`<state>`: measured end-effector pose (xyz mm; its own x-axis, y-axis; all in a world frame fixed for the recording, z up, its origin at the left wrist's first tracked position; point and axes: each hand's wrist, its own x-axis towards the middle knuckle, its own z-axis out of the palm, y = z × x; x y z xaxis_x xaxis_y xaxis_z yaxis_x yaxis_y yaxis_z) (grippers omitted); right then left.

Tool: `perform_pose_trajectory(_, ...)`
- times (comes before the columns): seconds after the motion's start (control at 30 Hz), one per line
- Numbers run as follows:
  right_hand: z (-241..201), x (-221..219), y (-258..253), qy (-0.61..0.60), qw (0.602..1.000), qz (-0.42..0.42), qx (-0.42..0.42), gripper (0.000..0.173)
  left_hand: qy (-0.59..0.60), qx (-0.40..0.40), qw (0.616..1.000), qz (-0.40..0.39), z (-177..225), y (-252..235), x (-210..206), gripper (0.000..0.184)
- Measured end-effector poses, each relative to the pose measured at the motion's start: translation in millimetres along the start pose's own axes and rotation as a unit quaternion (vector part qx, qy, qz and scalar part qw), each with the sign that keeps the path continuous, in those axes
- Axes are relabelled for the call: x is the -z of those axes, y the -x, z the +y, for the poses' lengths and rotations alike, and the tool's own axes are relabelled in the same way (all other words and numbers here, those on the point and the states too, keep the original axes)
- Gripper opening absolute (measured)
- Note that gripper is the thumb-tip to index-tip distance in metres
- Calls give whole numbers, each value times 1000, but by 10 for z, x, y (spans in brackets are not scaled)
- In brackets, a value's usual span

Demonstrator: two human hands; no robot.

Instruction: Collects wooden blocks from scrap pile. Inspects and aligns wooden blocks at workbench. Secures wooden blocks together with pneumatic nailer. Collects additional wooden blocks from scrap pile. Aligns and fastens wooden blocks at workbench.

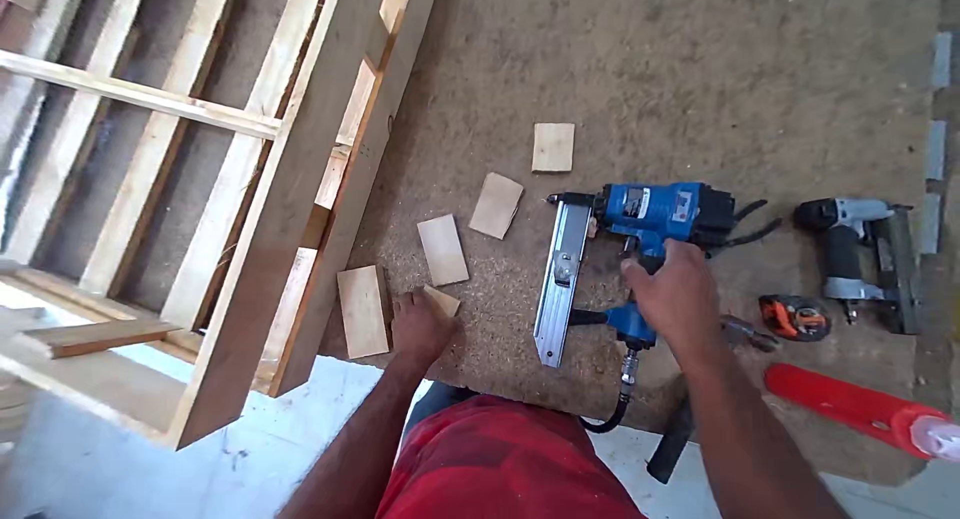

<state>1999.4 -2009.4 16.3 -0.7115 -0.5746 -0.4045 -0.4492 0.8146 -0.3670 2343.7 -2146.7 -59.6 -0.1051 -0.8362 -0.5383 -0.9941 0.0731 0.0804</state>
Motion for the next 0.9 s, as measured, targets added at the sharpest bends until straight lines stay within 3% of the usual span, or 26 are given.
perform_pose_trajectory(0.1,-317,-186,431,-40,995,-7,94,57,24,-21,999,2,-105,10,53,98)
perform_pose_trajectory(0.17,-464,-494,623,-60,986,-44,146,49,168,-64,983,-27,-255,75,142,90)
perform_pose_trajectory(0.2,-533,-615,707,-59,982,-87,156,46,280,-82,954,-63,-343,132,177,81)
perform_pose_trajectory(0.23,-576,-712,779,-51,977,-131,163,44,397,-99,906,-107,-437,193,184,76)
perform_pose_trajectory(0.3,-591,-885,912,-34,966,-180,185,38,603,-129,767,-179,-614,334,194,79)
perform_pose_trajectory(0.37,-607,-1017,1067,-24,959,-196,206,33,719,-152,639,-225,-875,484,260,78)
perform_pose_trajectory(0.47,-427,-918,1205,-10,971,-175,161,28,767,-210,542,-271,-1144,477,214,55)
perform_pose_trajectory(0.57,17,-698,1270,-35,997,-65,35,28,767,-204,543,-274,-1367,434,138,56)
perform_pose_trajectory(0.67,579,-381,1173,-23,995,20,-93,35,757,-192,553,-290,-1522,387,39,66)
perform_pose_trajectory(0.73,969,-385,1071,29,995,-17,-99,59,748,-193,561,-296,-1564,388,8,66)
perform_pose_trajectory(0.83,1274,-739,951,100,992,-55,-45,99,732,-205,570,-312,-1499,396,18,66)
perform_pose_trajectory(0.9,1311,-811,983,126,990,-46,-41,101,709,-229,592,-309,-1384,424,85,67)
